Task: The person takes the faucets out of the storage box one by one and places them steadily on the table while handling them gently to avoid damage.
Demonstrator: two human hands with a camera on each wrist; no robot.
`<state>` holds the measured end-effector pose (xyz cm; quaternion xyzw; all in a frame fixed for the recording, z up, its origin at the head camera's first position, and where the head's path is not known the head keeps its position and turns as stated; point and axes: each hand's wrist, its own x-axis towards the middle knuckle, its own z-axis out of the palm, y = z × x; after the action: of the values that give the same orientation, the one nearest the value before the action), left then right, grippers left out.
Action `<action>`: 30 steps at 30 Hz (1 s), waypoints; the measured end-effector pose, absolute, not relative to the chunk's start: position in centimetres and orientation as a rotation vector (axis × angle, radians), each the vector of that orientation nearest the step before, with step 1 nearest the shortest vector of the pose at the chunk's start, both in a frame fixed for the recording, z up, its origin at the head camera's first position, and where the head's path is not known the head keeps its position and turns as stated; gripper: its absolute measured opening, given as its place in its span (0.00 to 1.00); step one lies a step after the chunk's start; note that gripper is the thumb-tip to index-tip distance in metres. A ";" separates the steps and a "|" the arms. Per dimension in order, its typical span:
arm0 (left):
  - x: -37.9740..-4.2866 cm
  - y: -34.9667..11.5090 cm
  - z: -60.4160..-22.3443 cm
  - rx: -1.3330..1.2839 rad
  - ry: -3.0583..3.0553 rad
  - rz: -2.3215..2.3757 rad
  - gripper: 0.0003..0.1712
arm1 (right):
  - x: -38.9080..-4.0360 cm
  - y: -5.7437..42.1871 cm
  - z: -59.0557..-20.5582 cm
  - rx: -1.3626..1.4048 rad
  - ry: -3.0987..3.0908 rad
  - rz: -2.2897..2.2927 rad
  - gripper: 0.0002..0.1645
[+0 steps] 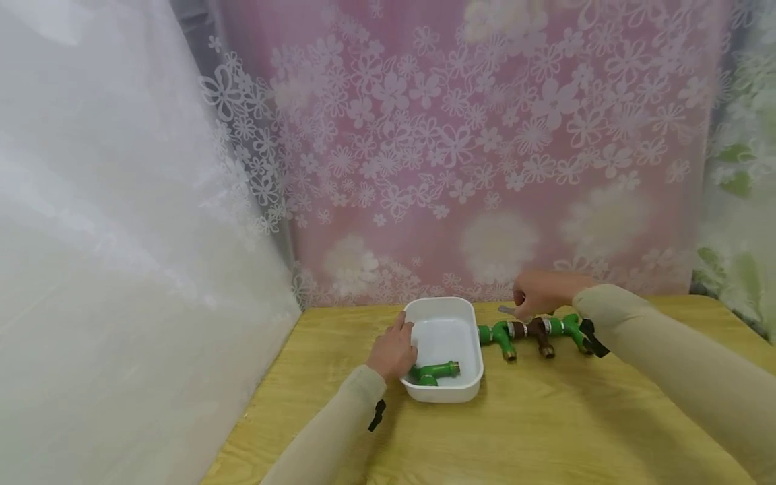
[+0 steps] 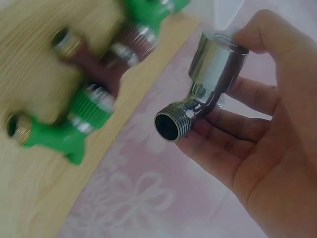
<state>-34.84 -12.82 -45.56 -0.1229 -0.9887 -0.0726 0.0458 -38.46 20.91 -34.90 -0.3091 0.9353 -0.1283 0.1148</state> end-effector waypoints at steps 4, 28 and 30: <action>-34.6 -13.2 -45.9 -0.385 -3.002 -0.212 0.29 | -39.0 23.4 -36.1 -0.866 2.763 -0.428 0.16; -35.2 -13.1 -45.9 -0.389 -3.030 -0.247 0.30 | -40.8 32.4 -40.3 -0.624 2.838 -0.487 0.20; -35.2 -13.0 -45.8 -0.396 -3.028 -0.245 0.30 | -40.8 32.9 -40.7 -0.614 2.853 -0.478 0.20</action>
<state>-35.15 -13.04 -45.80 -0.1292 -0.9876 -0.0800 0.0389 -40.83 32.88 -40.68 -0.2067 0.9607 -0.1608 0.0920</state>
